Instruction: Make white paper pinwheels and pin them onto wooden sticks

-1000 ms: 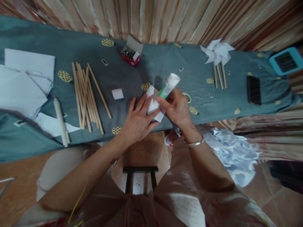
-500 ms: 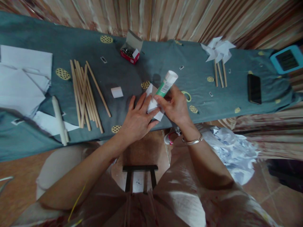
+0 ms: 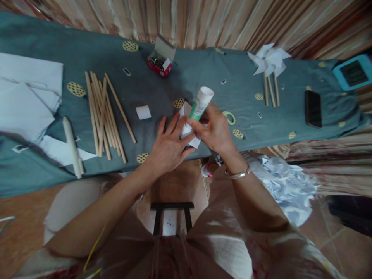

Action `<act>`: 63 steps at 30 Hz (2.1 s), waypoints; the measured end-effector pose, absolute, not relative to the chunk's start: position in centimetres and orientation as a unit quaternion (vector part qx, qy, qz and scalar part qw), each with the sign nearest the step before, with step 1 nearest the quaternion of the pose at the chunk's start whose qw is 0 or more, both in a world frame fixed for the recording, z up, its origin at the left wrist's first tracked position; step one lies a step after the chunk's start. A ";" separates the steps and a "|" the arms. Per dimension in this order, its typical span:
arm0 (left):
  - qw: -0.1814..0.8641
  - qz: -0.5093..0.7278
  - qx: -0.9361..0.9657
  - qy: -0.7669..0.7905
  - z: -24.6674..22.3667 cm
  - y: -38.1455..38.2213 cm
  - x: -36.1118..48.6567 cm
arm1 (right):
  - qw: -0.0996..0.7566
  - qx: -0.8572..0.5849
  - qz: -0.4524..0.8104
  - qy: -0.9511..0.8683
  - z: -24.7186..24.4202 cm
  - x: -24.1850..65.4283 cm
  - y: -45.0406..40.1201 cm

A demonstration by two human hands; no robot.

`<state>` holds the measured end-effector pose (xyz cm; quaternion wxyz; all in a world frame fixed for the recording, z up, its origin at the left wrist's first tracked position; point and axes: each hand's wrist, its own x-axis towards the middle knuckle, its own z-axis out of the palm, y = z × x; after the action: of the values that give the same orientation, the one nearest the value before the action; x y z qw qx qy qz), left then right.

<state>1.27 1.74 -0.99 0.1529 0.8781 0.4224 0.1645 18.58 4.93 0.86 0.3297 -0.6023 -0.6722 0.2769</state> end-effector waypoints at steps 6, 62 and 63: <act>0.149 0.170 0.880 0.418 -1.2 1.7 1.2 | 0.302 -0.600 0.261 -0.693 1.5 18.3 4.6; 0.130 0.158 0.890 0.408 -1.5 1.9 1.0 | 0.277 -0.605 0.188 -0.723 0.2 20.4 4.3; 0.131 0.159 0.890 0.407 -1.5 1.9 1.0 | 0.278 -0.604 0.187 -0.723 0.2 20.4 4.4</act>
<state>0.95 1.89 -1.47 0.1311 0.8897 0.4075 0.1589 20.36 4.36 0.21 0.2780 -0.6044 -0.7228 0.1871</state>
